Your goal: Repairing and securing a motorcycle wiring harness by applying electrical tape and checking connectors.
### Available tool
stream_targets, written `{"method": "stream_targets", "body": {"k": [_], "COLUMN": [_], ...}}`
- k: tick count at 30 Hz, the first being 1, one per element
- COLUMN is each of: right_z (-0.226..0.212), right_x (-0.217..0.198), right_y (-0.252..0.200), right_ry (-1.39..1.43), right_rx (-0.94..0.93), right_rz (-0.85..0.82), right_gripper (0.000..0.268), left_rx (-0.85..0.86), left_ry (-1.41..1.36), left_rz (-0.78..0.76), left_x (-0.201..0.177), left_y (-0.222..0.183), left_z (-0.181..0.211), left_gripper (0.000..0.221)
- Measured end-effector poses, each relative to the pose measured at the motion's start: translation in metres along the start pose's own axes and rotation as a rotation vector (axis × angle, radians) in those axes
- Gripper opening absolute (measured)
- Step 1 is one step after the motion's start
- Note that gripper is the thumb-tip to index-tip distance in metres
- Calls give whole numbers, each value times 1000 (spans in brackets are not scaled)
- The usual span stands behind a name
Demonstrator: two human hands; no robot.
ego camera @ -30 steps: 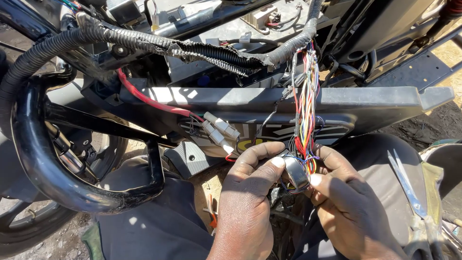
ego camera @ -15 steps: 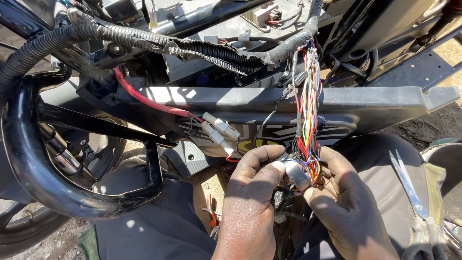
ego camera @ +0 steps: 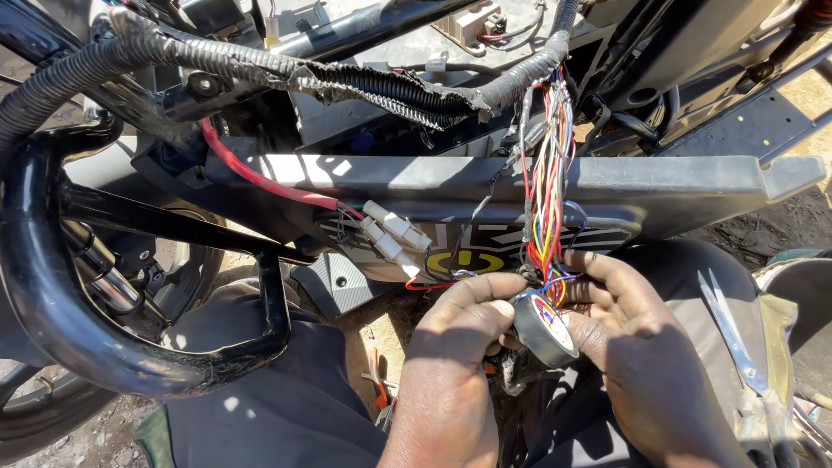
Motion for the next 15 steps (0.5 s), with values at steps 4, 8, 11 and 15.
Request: {"method": "stream_targets", "body": {"k": [4, 8, 11, 15], "right_z": [-11, -4, 8, -10], "right_x": [-25, -31, -53, -54], "right_y": [-24, -33, -31, -30], "right_ry": [-547, -821, -763, -661], "right_rx": [-462, -659, -656, -459], "right_rz": [-52, -316, -118, -115], "right_gripper": [31, 43, 26, 30], "left_rx": [-61, -102, 13, 154], "left_ry": [73, 236, 719, 1026], "left_rz": [5, -35, 65, 75], "left_x": [-12, -13, -11, -21], "left_y": [3, -5, -16, -22], "left_z": [-12, -14, -8, -7], "left_gripper": [26, 22, 22, 20]}}
Point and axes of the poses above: each hand's wrist, its own y-axis towards the middle knuckle, its own x-axis out of the palm, z = x × y, the point moved 3 cm from there along y, towards the middle knuckle, and after that the axes turned 1 degree about z, right-handed, at the moved point
